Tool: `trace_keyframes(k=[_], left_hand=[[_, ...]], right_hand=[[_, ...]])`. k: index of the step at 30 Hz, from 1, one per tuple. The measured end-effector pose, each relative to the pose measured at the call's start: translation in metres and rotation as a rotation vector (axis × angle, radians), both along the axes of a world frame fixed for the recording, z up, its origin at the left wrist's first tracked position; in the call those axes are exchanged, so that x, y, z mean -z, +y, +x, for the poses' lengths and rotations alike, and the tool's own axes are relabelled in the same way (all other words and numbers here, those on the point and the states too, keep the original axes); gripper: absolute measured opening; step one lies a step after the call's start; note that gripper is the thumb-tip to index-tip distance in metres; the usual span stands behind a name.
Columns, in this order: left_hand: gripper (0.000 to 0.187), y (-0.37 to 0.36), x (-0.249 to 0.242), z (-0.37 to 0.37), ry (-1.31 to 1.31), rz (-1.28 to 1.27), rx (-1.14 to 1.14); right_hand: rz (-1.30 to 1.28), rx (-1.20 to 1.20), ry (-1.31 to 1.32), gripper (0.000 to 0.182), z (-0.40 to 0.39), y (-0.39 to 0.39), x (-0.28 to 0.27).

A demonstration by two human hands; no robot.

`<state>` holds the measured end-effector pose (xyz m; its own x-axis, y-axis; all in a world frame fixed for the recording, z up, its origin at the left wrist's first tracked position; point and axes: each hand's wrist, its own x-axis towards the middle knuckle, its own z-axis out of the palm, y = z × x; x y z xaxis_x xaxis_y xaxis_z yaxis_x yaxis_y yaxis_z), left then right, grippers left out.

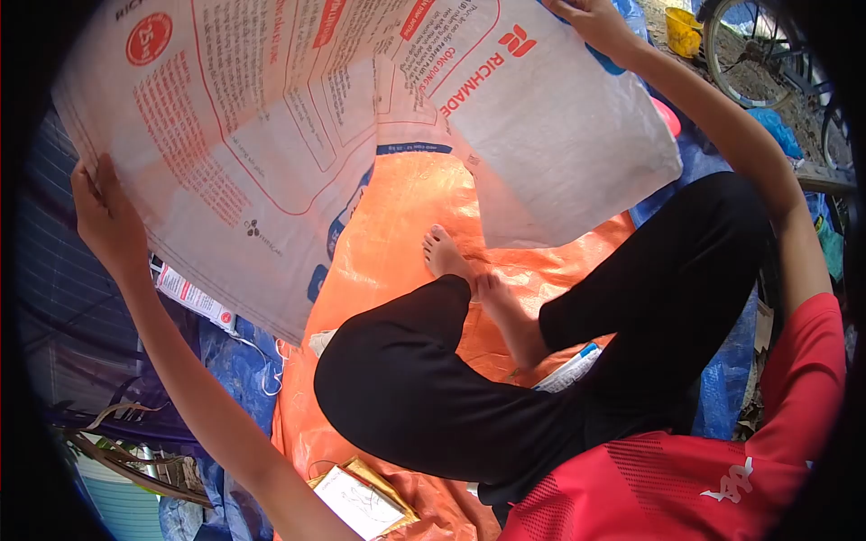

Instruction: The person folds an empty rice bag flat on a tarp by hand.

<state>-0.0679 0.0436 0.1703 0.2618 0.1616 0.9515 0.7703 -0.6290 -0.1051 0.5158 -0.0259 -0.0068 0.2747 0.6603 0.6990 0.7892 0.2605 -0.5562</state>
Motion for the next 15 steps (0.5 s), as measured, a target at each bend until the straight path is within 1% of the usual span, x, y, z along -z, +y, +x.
trace_keyframes(k=[1, 4, 6, 7, 8, 10, 11, 13, 15], left_hand=[[0.032, 0.003, 0.002, -0.009, -0.023, -0.047, -0.002], [0.032, 0.011, 0.017, -0.051, -0.067, -0.165, -0.034], [0.031, 0.022, 0.04, -0.08, -0.054, -0.218, -0.092], [0.03, 0.018, 0.055, -0.081, -0.023, -0.214, -0.084], [0.029, 0.014, 0.072, -0.083, 0.013, -0.219, -0.079], [0.028, 0.012, 0.103, -0.1, -0.012, -0.374, -0.033], [0.027, 0.009, 0.116, -0.105, 0.013, -0.417, -0.072], [0.026, -0.004, 0.131, -0.102, 0.04, -0.507, -0.118], [0.024, -0.012, 0.14, -0.094, 0.045, -0.613, -0.138]], right_hand=[[0.2, -0.008, -0.257, 0.02, 0.012, 0.003, -0.006], [0.16, -0.025, -0.344, 0.02, 0.001, -0.021, -0.041], [0.083, 0.044, -0.435, 0.021, -0.012, -0.034, -0.05], [0.051, 0.081, -0.481, 0.021, -0.015, -0.039, -0.053], [0.064, 0.033, -0.503, 0.02, -0.018, -0.041, -0.051], [0.089, -0.051, -0.549, 0.018, -0.022, -0.05, -0.051], [0.106, -0.088, -0.628, 0.016, -0.025, -0.053, -0.052], [0.138, -0.155, -0.784, 0.014, -0.025, -0.06, -0.055], [0.043, -0.118, -0.805, 0.013, -0.022, -0.059, -0.057]])
